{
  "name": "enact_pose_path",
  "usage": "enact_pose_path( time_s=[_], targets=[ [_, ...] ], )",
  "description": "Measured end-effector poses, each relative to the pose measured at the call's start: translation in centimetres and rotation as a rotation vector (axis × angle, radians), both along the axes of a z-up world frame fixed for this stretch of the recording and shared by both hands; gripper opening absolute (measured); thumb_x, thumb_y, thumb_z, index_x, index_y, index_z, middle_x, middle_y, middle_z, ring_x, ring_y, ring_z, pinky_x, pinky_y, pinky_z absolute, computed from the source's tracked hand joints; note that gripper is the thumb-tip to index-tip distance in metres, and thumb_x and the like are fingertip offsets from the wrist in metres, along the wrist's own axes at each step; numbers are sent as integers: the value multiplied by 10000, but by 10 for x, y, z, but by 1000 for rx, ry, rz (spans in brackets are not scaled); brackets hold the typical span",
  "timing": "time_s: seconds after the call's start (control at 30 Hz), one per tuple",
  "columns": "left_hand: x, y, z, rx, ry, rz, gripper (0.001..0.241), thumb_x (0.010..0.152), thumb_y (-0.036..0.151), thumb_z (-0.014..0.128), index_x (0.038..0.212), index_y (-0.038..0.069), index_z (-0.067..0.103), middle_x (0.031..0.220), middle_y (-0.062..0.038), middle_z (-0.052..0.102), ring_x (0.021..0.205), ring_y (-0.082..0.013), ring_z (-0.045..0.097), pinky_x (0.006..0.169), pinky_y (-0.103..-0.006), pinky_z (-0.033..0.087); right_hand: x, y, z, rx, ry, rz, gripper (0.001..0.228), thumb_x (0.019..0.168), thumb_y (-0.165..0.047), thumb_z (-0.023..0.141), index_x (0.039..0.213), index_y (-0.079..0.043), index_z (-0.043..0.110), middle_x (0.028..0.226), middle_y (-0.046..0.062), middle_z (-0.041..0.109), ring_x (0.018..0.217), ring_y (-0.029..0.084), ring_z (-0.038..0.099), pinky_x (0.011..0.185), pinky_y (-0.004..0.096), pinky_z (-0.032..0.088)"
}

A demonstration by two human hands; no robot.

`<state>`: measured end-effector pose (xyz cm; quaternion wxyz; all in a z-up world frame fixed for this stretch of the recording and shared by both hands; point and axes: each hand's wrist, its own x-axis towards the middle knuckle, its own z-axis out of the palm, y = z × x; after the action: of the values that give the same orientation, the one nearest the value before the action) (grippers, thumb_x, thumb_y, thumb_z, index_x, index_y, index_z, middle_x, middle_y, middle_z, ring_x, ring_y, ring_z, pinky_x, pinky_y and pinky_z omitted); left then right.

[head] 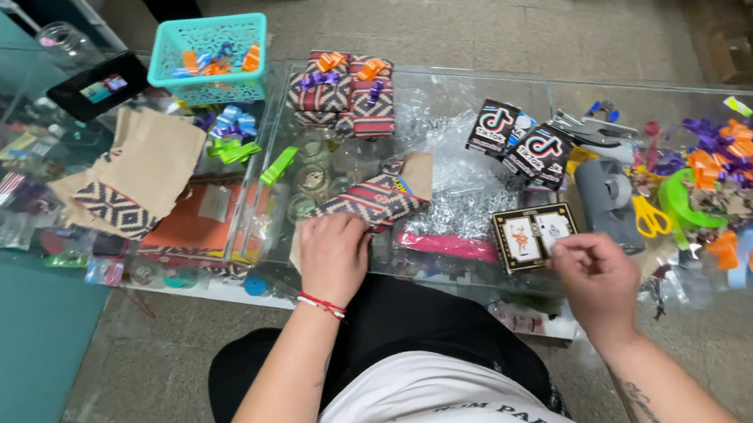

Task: The person wraps a small box in patterned paper, folds the edges, and secures the package with a green ribbon. They repeat the process with a second box, folding and taping the paper before adding a ribbon. The finished packages are placed on the glass table.

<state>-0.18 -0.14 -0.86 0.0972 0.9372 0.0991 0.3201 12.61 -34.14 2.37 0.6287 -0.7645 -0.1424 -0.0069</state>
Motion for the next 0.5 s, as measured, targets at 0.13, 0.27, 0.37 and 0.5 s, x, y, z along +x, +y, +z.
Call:
enact_pose_path(
  time_s=[0.13,0.27,0.37,0.5],
  targets=[
    [1,0,-10,20,-19,18,117,823,192,772,924,193,713,999,13,675,1018,-212,659,960,-416,448,12,56,-13,-130,-34,174,123,897,-39,777,1005,-96,777,666,51,729,529,34,575,483,209,493],
    [1,1,-16,51,-26,26,120,812,194,772,919,199,717,933,15,659,970,-207,660,958,-420,450,23,113,-7,-136,43,399,272,838,-41,778,1106,-68,738,785,87,769,527,71,574,494,245,514],
    [-1,1,-11,39,-15,24,95,830,208,759,921,203,732,922,19,668,955,-198,668,981,-417,443,17,149,23,-231,99,572,584,812,-22,726,1361,-92,541,820,102,756,556,108,582,537,255,515],
    [-3,0,-5,4,4,17,70,863,214,731,928,208,756,935,24,692,963,-191,678,1029,-428,423,2,174,24,-312,119,705,768,837,-61,729,1521,-151,393,826,105,734,586,150,629,566,271,523]
  ],
)
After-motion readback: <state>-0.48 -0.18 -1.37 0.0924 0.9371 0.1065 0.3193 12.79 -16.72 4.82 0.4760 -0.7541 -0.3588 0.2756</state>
